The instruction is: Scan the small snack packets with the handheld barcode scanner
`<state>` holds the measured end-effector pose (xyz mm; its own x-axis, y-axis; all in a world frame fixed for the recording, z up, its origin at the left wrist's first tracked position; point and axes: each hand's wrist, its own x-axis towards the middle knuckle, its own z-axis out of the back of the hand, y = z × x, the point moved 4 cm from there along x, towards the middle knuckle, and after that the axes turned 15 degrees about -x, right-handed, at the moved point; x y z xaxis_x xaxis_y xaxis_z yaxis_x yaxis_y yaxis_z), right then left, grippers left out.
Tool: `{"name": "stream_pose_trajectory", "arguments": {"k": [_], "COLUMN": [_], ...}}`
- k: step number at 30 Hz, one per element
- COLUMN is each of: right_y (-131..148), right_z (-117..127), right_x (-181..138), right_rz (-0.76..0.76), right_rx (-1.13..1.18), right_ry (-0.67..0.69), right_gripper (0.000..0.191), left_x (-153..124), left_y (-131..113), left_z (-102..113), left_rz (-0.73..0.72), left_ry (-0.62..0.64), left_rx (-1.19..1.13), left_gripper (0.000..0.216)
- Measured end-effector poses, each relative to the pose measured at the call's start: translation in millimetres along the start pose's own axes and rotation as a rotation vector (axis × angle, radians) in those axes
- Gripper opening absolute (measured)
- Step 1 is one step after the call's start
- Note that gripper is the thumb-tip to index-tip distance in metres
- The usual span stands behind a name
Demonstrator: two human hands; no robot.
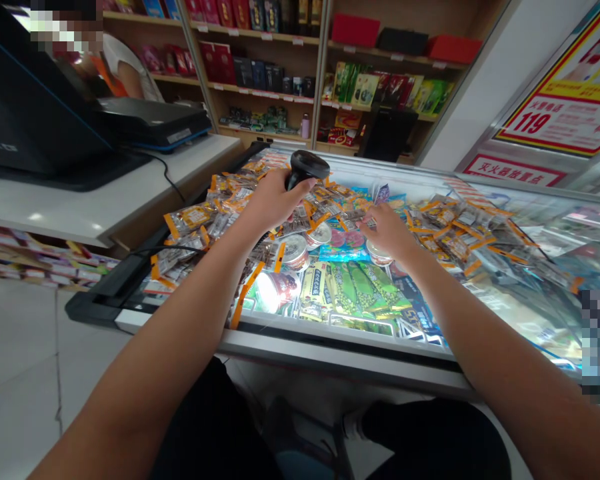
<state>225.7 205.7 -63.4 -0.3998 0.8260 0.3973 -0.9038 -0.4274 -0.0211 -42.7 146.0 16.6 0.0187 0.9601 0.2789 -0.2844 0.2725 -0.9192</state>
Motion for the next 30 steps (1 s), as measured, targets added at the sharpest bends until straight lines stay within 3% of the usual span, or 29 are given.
{"name": "stream_pose_trajectory", "arguments": {"k": [3,7,10,15,17,19,23,27,30], "right_y": [-19.9,-27.7,-23.5,-23.6,-26.4,-30.6,-39.0,-42.0,-39.0], "right_z": [2.5,-0.1,-5.0,-8.7,-10.7,-13.4,-13.1,2.5,19.2], "right_x": [-8.3,-16.8,-18.7,-19.0,-18.3,-16.9,-16.7,-21.8,-23.4], "right_rz": [-0.085,-0.107,-0.160,-0.410,-0.442,-0.441,-0.413,-0.444,-0.483], "right_rx": [-0.006,-0.054,-0.103,-0.136,-0.149,-0.129,0.012,0.260,0.478], "right_ry": [0.001,0.027,0.052,-0.034,-0.040,-0.013,-0.024,-0.149,-0.191], "right_gripper": [0.033,0.061,0.050,0.071,0.078,0.071,0.055,0.052,0.053], "left_x": [-0.7,-5.8,-10.7,-11.2,-10.5,-11.0,-14.8,-17.9,-20.8], "left_y": [0.5,-3.5,-8.3,-7.1,-6.0,-6.4,-10.9,-15.3,-14.6], "left_z": [-3.2,-12.4,-19.1,-25.7,-26.2,-26.2,-28.1,-30.9,-34.0], "left_rz": [0.001,-0.036,-0.061,-0.040,-0.050,-0.066,-0.073,-0.109,-0.112], "left_ry": [0.040,0.199,0.284,0.328,0.329,0.330,0.344,0.349,0.432], "left_rx": [-0.004,0.007,0.072,0.085,0.078,0.071,0.101,0.160,0.120], "left_gripper": [0.025,0.025,0.025,0.024,0.025,0.026,0.025,0.028,0.028]}}
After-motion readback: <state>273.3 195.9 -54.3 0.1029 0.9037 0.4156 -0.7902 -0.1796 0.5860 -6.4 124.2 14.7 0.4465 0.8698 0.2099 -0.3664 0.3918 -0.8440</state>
